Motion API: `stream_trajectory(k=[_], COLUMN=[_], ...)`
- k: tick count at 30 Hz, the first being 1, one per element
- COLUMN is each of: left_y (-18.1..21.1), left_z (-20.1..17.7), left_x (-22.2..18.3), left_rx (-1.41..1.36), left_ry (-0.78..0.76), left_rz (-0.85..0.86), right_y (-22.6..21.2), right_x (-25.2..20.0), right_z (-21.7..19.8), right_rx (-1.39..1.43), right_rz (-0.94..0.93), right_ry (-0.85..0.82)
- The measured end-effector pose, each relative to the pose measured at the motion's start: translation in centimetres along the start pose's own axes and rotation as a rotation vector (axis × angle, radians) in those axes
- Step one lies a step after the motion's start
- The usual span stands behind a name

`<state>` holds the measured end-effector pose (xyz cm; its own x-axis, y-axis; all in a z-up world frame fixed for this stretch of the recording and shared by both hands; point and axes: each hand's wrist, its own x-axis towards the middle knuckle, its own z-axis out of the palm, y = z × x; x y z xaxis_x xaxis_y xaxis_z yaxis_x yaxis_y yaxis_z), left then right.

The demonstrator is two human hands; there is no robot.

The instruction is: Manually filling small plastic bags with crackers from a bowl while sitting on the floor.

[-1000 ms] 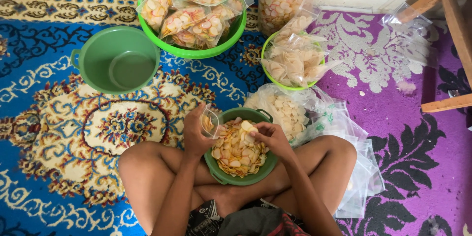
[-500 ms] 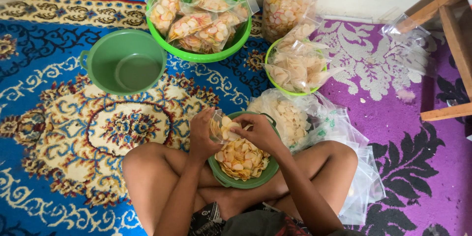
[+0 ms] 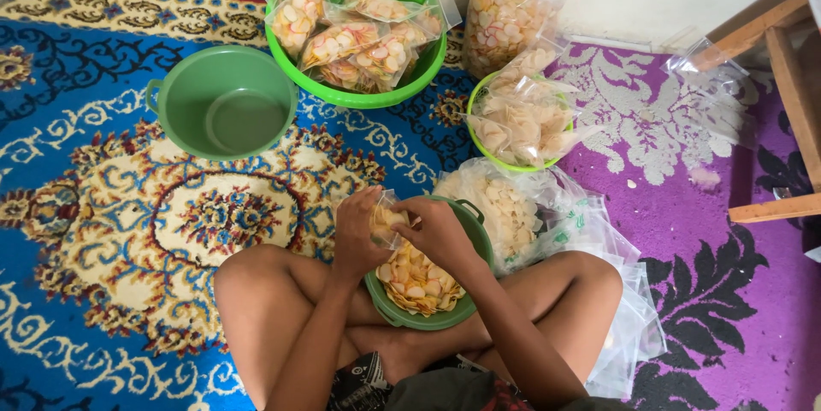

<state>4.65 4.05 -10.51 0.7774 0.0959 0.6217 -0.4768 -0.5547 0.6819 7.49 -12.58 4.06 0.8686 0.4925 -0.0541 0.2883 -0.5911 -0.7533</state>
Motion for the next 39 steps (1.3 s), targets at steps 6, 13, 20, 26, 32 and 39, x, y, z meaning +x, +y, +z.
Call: stream_trajectory(k=[6, 13, 20, 26, 32, 39], left_y=[0.5, 0.5, 7.3, 15.2, 17.1, 18.1], left_z=[-0.3, -0.5, -4.3, -8.7, -7.4, -5.2], left_x=[0.4, 0.3, 1.9, 4.3, 4.3, 2.8], left_rx=[0.017, -0.033, -0.286, -0.662, -0.701, -0.787], left_ry=[0.013, 0.041, 0.281, -0.092, 0.085, -0.099], left_rz=[0.004, 0.011, -0.059, -0.287, -0.501, -0.389], right_y=[1.8, -0.6, -1.4, -2.6, -3.4, -1.8], right_x=[-0.1, -1.4, -4.2, -6.3, -7.4, -9.1], right_z=[1.0, -0.3, -2.0, -1.7, -1.0, -1.0], right_rx=[0.155, 0.315, 0.401, 0.506, 0.571, 0.34], right_rz=[0.026, -0.12, -0.418, -0.437, -0.233, -0.338], right_ry=[0.086, 0.003, 0.346, 0.123, 0.298, 0.257])
